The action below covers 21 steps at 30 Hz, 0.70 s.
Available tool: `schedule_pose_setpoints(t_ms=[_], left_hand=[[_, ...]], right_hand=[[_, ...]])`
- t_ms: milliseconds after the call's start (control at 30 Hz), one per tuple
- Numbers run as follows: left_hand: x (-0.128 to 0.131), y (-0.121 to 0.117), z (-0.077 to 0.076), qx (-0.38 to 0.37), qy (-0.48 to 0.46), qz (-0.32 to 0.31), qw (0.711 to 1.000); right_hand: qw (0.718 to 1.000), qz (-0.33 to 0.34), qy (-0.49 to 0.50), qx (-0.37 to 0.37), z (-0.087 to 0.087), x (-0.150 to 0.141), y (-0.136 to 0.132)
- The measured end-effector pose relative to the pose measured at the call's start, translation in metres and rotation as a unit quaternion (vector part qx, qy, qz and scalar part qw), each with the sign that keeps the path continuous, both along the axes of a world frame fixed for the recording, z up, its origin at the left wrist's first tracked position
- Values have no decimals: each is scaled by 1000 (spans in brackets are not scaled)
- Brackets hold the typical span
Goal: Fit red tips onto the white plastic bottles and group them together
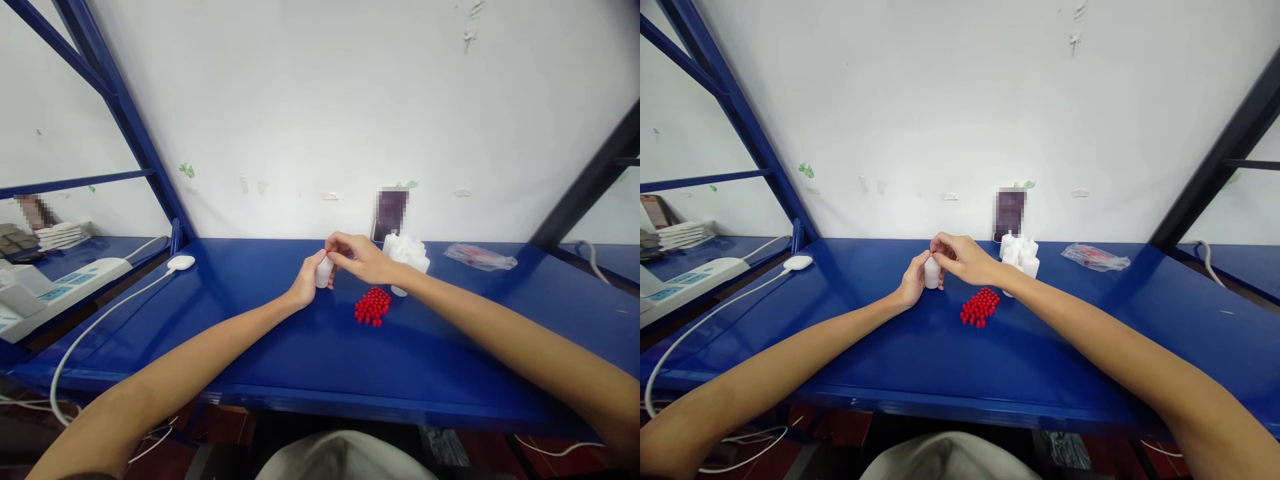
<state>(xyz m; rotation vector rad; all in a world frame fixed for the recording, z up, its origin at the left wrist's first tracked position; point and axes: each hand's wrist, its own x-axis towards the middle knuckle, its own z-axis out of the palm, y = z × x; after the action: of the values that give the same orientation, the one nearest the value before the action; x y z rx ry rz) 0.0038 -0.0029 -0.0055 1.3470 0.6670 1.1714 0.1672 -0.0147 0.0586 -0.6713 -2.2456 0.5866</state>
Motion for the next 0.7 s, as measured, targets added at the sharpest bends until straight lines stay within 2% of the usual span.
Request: schedule_pose_setpoints(t_ms=[100, 200, 333, 433, 533, 700], left_hand=[[1, 2, 2, 6, -28, 15, 999], [7, 3, 15, -18, -72, 35, 997], [18, 3, 40, -92, -199, 26, 975], [23, 3, 51, -158, -265, 2, 951], [25, 2, 51, -196, -306, -6, 932], [28, 4, 48, -207, -342, 14, 916]], right_hand=[[1000, -22, 7, -2, -2, -5, 0], [997, -64, 25, 25, -3, -11, 5], [996, -86, -18, 33, -2, -18, 14], [995, -90, -25, 40, -2, -21, 16], [996, -79, -13, 37, -5, -23, 16], [996, -67, 56, -34, -12, -28, 15]])
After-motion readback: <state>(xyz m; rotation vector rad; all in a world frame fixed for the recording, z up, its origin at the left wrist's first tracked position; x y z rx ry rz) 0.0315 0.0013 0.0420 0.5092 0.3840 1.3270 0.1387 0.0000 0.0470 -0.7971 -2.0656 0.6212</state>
